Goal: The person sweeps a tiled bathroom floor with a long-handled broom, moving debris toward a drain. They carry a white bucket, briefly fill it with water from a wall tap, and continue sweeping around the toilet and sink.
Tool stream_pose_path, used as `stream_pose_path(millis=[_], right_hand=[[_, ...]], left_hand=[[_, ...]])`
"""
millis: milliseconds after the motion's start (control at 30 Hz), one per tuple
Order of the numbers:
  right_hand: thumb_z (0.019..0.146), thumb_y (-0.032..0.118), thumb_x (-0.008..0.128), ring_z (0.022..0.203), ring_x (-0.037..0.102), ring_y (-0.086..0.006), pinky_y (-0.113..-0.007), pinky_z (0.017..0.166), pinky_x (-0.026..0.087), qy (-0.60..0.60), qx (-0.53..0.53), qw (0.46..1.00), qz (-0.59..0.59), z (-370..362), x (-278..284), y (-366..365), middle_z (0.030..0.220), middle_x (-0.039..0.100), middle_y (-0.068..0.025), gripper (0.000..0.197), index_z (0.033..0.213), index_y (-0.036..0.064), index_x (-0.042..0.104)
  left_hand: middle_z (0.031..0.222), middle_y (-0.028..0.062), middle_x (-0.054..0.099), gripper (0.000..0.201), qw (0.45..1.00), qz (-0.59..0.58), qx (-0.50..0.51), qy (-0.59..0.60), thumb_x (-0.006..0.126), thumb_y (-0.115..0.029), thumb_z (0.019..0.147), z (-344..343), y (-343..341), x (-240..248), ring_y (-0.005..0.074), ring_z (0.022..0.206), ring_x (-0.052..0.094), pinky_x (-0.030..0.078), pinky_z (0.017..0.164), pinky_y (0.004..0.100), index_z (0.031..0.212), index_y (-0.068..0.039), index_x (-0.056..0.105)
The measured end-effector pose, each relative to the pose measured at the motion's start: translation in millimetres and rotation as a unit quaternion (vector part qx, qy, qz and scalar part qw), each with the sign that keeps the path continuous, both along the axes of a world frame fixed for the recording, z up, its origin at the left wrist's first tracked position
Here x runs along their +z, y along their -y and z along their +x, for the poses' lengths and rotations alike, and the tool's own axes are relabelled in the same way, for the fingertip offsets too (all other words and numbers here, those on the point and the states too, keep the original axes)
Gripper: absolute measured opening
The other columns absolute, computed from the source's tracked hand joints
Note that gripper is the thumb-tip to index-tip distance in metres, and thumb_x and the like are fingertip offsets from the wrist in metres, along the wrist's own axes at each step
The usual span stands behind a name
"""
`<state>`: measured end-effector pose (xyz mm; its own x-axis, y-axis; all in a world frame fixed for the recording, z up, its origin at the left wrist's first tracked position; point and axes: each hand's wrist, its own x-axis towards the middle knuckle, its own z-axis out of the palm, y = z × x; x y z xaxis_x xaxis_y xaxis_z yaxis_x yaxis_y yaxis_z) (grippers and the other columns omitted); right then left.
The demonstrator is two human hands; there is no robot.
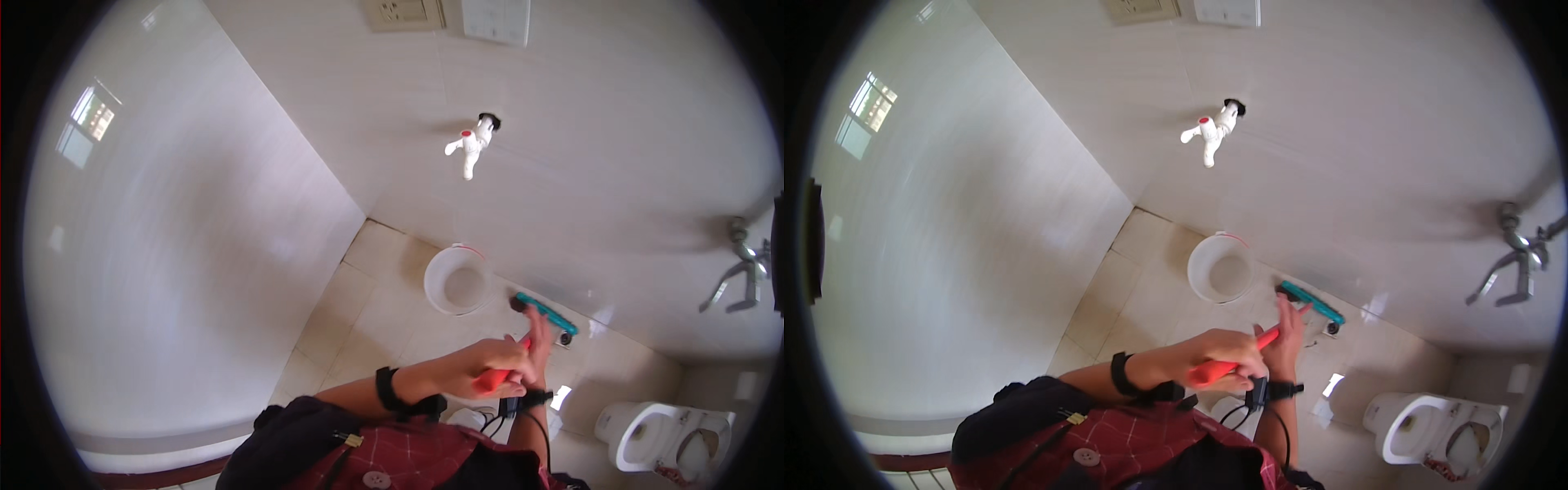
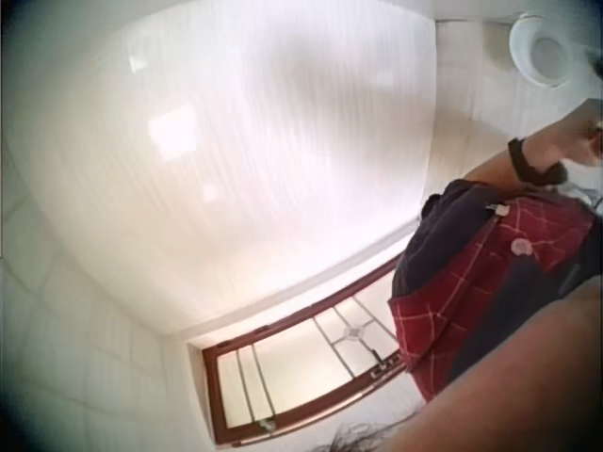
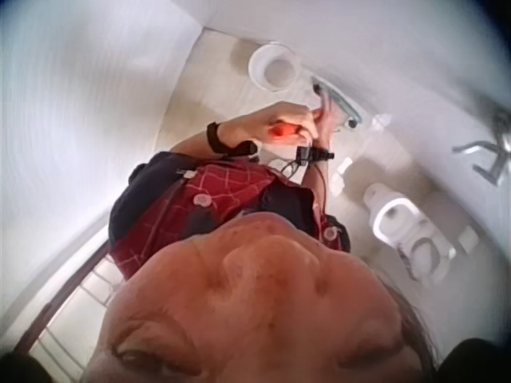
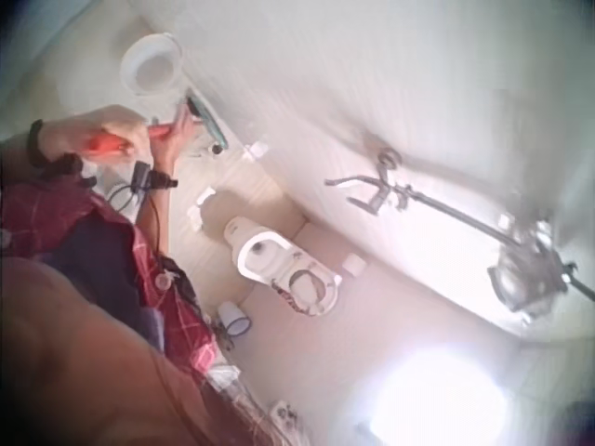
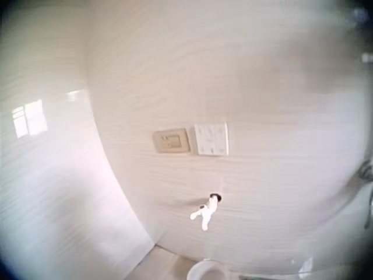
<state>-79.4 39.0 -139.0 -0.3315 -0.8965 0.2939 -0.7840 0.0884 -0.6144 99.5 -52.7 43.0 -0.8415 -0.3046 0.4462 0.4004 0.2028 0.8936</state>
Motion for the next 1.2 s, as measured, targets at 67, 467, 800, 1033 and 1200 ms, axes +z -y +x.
stream_pose_path(millis=[67, 467, 800, 1033, 1200], right_hand=[[0.072, 0.007, 0.069, 0.096, 0.058, -0.0268, -0.038, 0.088, 0.044, 0.093, 0.092, 0.989, -0.070, 2.8, 10.8, 10.1, 0.102, 0.062, -0.0110, 0.037, 0.108, 0.0050, 0.061], [0.084, 0.010, 0.060, 0.083, 0.060, -0.0159, -0.030, 0.076, 0.049, 0.232, -0.264, 0.935, -0.045, -19.4, 7.0, -151.5, 0.088, 0.066, -0.0102, 0.017, 0.098, 0.0008, 0.064], [0.082, 0.011, 0.059, 0.089, 0.062, -0.0235, -0.034, 0.080, 0.049, 0.247, -0.305, 0.912, -0.114, 34.1, -31.6, -166.2, 0.093, 0.065, -0.0110, 0.021, 0.102, 0.0064, 0.062], [0.082, 0.010, 0.058, 0.090, 0.062, -0.0216, -0.033, 0.081, 0.049, 0.265, -0.343, 0.896, -0.095, 48.1, -37.1, -180.4, 0.095, 0.065, -0.0105, 0.021, 0.102, 0.0058, 0.061], [0.083, 0.012, 0.057, 0.092, 0.062, -0.0225, -0.034, 0.081, 0.049, 0.267, -0.343, 0.897, -0.086, 61.3, -42.4, -177.5, 0.097, 0.065, -0.0109, 0.022, 0.104, 0.0061, 0.061]], left_hand=[[0.102, 0.0103, 0.053, 0.038, 0.998, -0.046, -0.032, 0.028, 0.065, -0.001, 0.073, 9.9, -2.7, 22.9, 0.0280, 0.093, 0.050, 0.041, 0.082, 0.0358, 0.110, -0.005, 0.056], [0.132, 0.0208, 0.045, 0.048, 0.819, -0.464, 0.309, 0.134, 0.044, 0.005, 0.081, 42.8, 261.2, 8.0, 0.0375, 0.123, 0.041, 0.035, 0.104, 0.0397, 0.128, -0.006, 0.048], [0.134, 0.0179, 0.045, 0.066, 0.773, -0.584, 0.058, 0.244, 0.059, 0.016, 0.066, 1.4, 323.0, 67.3, 0.0337, 0.121, 0.046, 0.039, 0.101, 0.0355, 0.128, -0.004, 0.049], [0.129, 0.0180, 0.050, 0.063, 0.741, -0.631, 0.010, 0.232, 0.068, 0.012, 0.059, -11.0, 333.2, 57.4, 0.0339, 0.116, 0.050, 0.043, 0.095, 0.0358, 0.119, 0.001, 0.055], [0.123, 0.0200, 0.052, 0.046, 0.695, -0.680, 0.005, 0.232, 0.067, 0.001, 0.071, -15.4, 343.4, 54.5, 0.0363, 0.110, 0.052, 0.045, 0.090, 0.0392, 0.115, 0.001, 0.055]])
